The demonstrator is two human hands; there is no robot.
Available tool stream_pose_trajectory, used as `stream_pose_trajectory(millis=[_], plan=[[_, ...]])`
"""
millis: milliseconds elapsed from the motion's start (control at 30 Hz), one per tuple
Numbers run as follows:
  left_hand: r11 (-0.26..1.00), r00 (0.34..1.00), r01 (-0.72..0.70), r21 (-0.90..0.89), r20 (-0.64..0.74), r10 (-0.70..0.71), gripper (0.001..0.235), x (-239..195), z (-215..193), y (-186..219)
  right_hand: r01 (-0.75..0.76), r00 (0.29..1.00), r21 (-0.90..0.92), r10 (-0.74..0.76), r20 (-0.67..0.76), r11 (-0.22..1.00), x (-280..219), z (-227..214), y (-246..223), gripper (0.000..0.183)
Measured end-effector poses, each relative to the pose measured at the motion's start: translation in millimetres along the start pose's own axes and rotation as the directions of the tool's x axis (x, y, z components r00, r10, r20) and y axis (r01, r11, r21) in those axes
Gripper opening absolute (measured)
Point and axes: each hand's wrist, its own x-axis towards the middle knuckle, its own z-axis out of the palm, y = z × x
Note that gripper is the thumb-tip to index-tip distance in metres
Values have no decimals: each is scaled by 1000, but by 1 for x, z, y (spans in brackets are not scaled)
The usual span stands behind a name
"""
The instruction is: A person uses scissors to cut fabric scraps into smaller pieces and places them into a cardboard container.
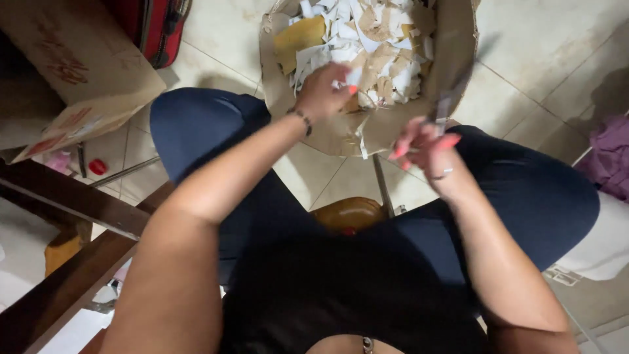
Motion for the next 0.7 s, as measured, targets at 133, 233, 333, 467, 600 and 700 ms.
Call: stream_pose_trajectory(millis=[133, 233, 333, 467, 600, 700], plan=[[953, 1000, -1, 304, 27, -8, 39, 98, 31, -72, 106, 983, 272, -59, -176, 956, -2, -4, -39, 89], [637, 998, 48, 769, -17, -55, 64, 135, 57, -92, 163, 966, 324, -84, -244, 932, -1, 1, -54, 82], [640, 988, 153, 753, -125, -90, 107, 151, 87, -93, 144, 957, 357, -38, -287, 923, -5, 7, -64, 80], [833, 955, 297, 467, -165, -247, 79, 172, 89, -83, 114, 980, 385, -40, -194, 916, -2, 8, -65, 78], [989, 993, 86, 117, 72, -95, 44, 212, 89, -59, 80, 986, 452, -3, -168, 888, -9, 2, -70, 71], [932, 995, -27, 360, 101, -10, 76, 185, 50, 25, 99, 959, 508, 56, -280, 855, -11, -5, -97, 69]])
